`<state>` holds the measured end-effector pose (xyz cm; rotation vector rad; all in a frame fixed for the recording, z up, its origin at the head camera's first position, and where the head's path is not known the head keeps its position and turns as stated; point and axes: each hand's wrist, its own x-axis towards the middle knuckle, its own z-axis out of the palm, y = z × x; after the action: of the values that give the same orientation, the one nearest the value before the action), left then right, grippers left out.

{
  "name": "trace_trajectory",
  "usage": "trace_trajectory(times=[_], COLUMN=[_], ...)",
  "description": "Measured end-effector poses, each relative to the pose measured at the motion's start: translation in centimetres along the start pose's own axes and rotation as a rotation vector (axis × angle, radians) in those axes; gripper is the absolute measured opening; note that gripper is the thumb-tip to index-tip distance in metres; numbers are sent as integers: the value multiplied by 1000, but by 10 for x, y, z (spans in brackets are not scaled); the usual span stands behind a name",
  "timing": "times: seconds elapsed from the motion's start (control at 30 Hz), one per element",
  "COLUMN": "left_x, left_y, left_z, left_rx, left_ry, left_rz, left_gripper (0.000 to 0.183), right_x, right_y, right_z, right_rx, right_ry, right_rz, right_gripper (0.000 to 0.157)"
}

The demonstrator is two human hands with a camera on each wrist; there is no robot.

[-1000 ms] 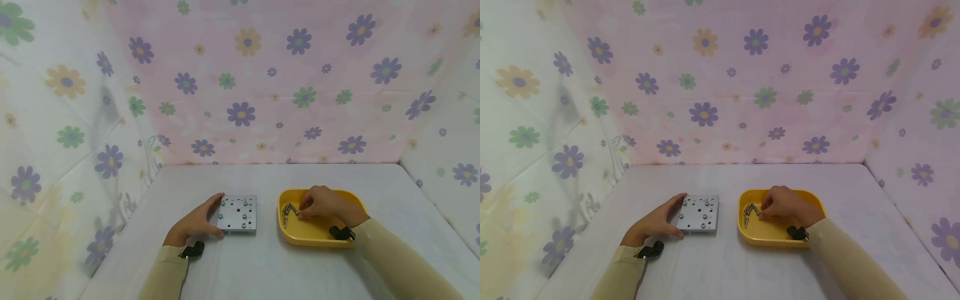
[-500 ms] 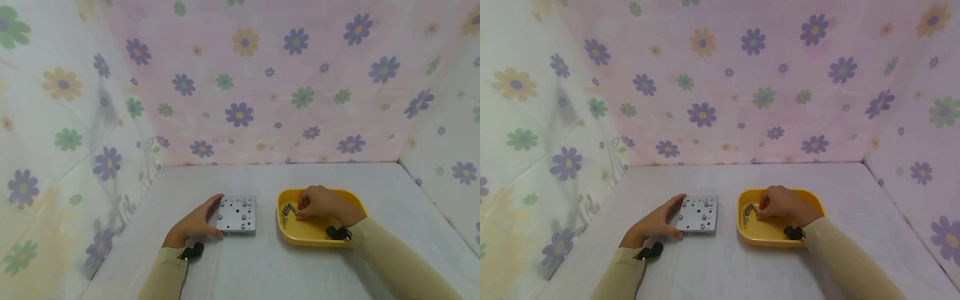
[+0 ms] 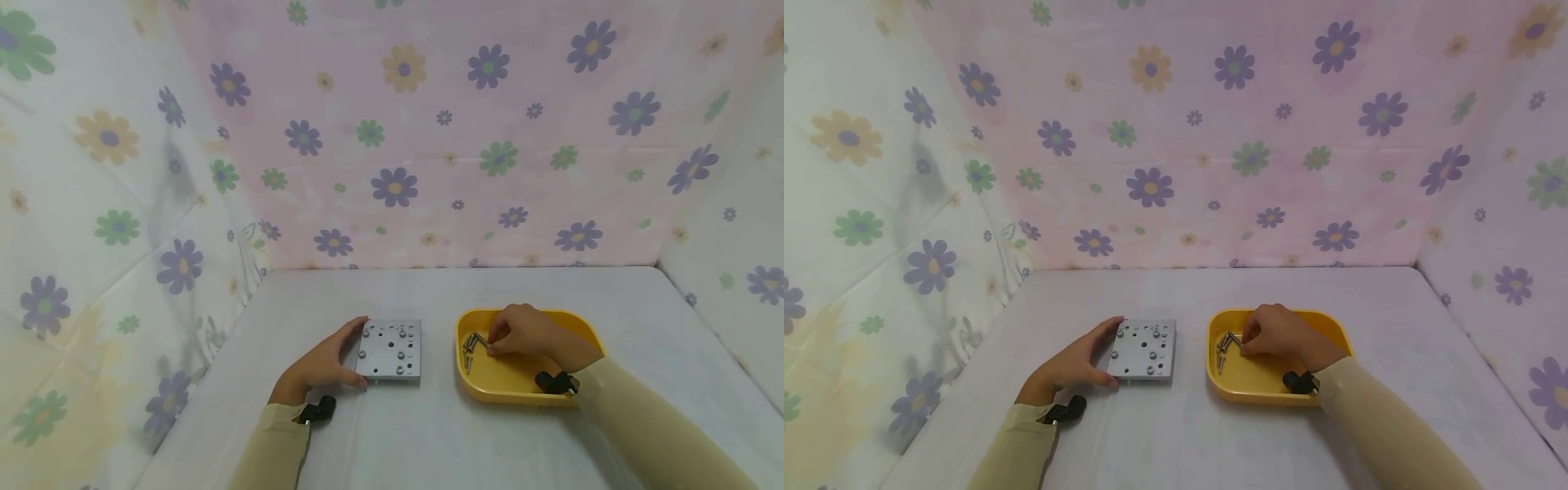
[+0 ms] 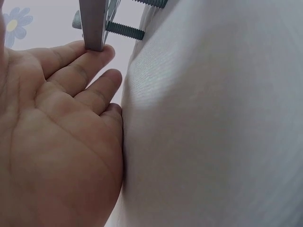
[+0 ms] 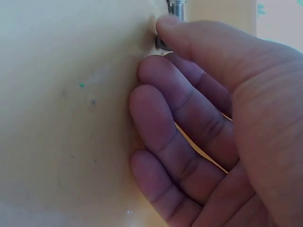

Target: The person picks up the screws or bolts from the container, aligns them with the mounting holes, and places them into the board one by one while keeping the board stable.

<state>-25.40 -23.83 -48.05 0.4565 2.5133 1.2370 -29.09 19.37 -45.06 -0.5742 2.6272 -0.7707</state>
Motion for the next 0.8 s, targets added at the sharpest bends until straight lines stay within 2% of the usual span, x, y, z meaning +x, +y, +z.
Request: trace_trajectory(times=[0.37, 0.8], left_x=[0, -1], left_y=[-3, -1], left_z=[0, 0], left_rx=[-5, -3], left_ry=[-8, -9], left_rz=[17, 14], left_gripper=[129, 130], right_x=[-1, -6], right_y=[-2, -8], right_z=[-2, -5], right_rx=[-5, -7], right_ry=[-15, 57], right_rz=[7, 55], right_gripper=[7, 7])
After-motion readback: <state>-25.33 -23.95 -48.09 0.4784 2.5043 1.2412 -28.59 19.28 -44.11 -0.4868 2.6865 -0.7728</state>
